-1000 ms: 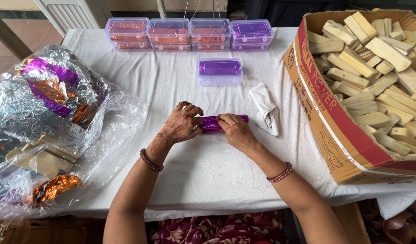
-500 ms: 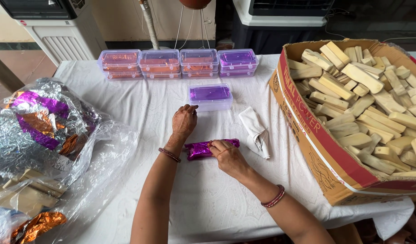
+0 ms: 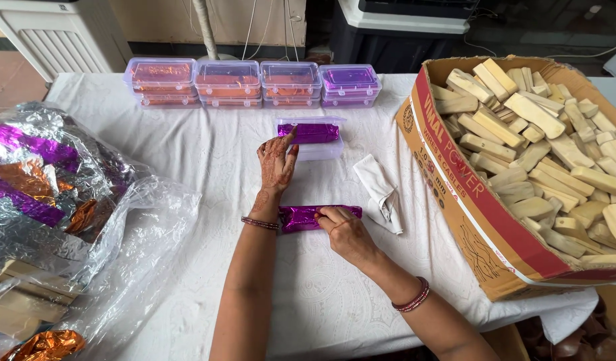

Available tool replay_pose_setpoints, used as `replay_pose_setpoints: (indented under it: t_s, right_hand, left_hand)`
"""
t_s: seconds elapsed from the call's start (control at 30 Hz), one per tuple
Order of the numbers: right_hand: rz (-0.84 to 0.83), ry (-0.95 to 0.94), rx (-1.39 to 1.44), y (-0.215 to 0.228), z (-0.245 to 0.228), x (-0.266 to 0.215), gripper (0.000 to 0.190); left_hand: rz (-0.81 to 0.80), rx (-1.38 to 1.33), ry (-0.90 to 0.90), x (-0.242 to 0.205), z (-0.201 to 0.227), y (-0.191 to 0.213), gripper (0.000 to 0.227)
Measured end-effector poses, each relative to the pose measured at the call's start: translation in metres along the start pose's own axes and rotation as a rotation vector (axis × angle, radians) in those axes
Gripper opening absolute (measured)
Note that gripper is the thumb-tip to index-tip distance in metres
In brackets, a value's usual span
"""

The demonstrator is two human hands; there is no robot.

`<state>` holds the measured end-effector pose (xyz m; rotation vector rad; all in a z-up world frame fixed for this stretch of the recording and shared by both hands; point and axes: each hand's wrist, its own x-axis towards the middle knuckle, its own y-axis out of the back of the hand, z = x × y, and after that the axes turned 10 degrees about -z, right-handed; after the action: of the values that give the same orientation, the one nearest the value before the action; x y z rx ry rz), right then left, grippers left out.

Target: Clean wooden blocks with a cloth and wrap them in decorative foil before placing them into plastic containers.

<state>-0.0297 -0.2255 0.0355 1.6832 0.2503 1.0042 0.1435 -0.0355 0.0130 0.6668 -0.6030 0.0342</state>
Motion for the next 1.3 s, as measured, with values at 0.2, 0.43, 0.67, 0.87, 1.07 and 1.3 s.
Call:
replay_pose_setpoints:
  t_s: [0.2, 0.43, 0.67, 0.87, 1.07, 1.3]
  right_hand:
    - [-0.152, -0.121, 0.071, 0.018, -0.016, 0.009, 0.037]
    - [-0.327, -0.256, 0.070, 0.004, -0.012, 0.009, 0.035]
    - [-0.223, -0.116, 0.041, -0.021, 0.024, 0.010, 0.031]
    - [-0.144, -0.144, -0.004, -0.021, 0.094, 0.068, 0.033]
    - [-0.160, -0.286, 0.055, -0.021, 0.126, 0.125, 0.040]
    - [-0.353, -0.365, 0.103, -0.019, 0.122, 0.166, 0.038]
  left_hand:
    - [-0.027, 0.034, -0.050, -0.008, -0.002, 0.004, 0.047]
    - [-0.060, 0.027, -0.076, -0.010, -0.001, 0.004, 0.048]
    - [-0.078, -0.068, -0.132, -0.008, 0.011, 0.012, 0.058]
    - [-0.110, -0.156, -0.147, -0.005, 0.009, 0.009, 0.066]
    - [-0.119, -0.267, -0.114, 0.002, 0.007, 0.008, 0.072]
    - [-0.078, -0.268, -0.074, 0.006, 0.004, 0.005, 0.081]
